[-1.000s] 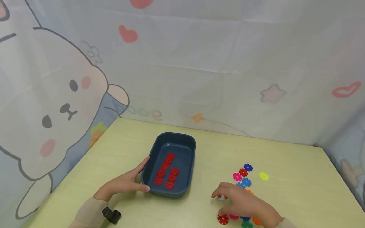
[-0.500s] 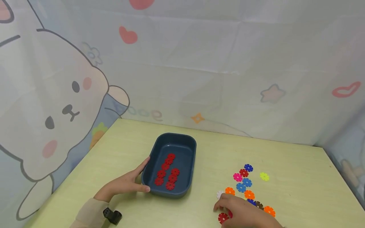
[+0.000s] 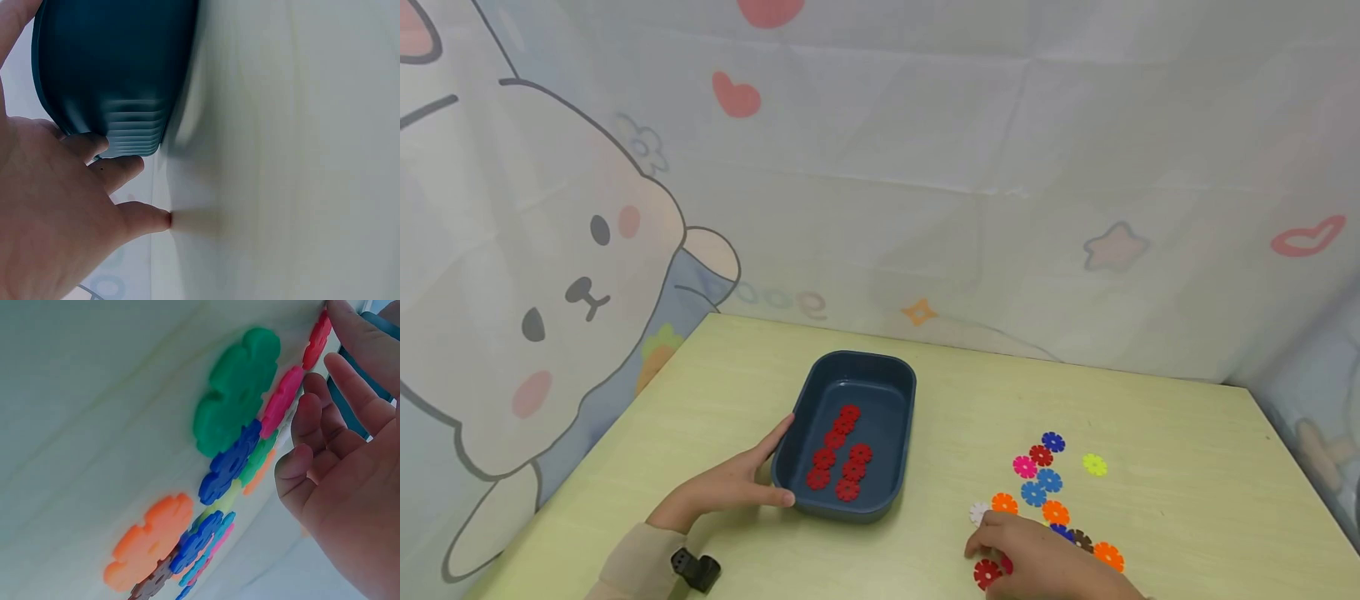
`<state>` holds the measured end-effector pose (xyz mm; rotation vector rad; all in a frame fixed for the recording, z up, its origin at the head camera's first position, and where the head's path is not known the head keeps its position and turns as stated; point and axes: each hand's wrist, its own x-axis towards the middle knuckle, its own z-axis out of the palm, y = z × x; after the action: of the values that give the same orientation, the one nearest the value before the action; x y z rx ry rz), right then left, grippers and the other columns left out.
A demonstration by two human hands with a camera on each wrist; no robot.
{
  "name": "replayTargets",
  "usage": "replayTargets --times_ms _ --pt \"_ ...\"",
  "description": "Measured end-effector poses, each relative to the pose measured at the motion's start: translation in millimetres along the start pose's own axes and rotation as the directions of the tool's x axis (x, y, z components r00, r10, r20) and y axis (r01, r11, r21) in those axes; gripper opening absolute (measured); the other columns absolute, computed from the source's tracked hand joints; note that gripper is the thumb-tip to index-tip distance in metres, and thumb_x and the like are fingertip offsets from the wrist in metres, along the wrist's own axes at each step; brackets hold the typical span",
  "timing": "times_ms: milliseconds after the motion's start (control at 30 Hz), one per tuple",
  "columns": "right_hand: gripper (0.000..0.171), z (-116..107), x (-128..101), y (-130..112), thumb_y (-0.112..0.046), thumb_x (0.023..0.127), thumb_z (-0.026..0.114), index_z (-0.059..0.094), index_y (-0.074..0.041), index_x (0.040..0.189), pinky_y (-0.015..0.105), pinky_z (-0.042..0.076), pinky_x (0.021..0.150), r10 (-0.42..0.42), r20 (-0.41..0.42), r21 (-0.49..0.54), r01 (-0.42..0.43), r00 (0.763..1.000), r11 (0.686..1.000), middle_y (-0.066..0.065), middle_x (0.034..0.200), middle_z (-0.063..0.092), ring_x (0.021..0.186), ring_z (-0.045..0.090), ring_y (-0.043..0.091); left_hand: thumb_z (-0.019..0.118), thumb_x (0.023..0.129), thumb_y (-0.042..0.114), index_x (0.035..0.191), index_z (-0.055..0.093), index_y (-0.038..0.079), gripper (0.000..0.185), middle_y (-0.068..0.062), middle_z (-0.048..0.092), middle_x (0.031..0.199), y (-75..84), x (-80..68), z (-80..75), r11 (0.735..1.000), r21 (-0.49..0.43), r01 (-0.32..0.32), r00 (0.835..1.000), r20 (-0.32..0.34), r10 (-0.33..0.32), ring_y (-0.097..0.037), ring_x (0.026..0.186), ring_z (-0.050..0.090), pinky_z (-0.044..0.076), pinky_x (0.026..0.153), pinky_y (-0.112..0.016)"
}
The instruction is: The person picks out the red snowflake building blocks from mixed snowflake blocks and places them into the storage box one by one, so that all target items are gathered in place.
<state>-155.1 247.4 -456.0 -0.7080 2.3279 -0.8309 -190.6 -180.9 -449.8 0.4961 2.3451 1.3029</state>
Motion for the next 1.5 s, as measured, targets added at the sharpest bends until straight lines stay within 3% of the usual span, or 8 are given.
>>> replayTargets --times_ms 733,1000,1500 --pt "0.023 -0.7 3.3 1.7 -0.024 0.078 0.080 0.069 -0.026 0.098 0.026 0.052 0.070 0.044 -0.006 -0.021 -0.044 0.999 0.999 -0.010 0.095 0.059 0.087 0.053 0.012 0.075 0.085 0.036 0.156 -0.006 0.025 0.108 -0.005 -0.005 0.162 0.3 0.8 -2.7 1.000 0.006 -0.019 1.000 0.009 0.019 -0.033 0.148 0.002 0.017 0.112 -0.061" --pt "0.021 -2.2 4.1 2.0 -0.026 0.080 0.079 0.068 -0.030 0.097 0.022 0.050 0.069 -0.002 -0.001 -0.048 0.002 1.000 0.999 -0.014 0.094 0.056 0.085 0.051 0.007 0.074 0.085 0.035 0.156 -0.006 0.025 0.108 -0.004 -0.005 0.162 -1.1 0.7 -2.9 1.000 0.006 -0.020 1.000 0.009 0.020 -0.033 0.148 0.002 0.017 0.112 -0.061" --pt "0.024 0.5 -2.5 1.3 -0.030 0.079 0.080 0.068 -0.032 0.099 0.031 0.054 0.066 0.065 0.006 0.046 -0.065 0.998 0.997 -0.009 0.096 0.060 0.093 0.053 0.019 0.075 0.085 0.036 0.156 -0.006 0.027 0.108 -0.004 -0.005 0.162 -2.4 -0.4 -2.2 1.000 -0.009 -0.011 1.000 0.015 0.012 -0.033 0.148 0.002 0.017 0.112 -0.061"
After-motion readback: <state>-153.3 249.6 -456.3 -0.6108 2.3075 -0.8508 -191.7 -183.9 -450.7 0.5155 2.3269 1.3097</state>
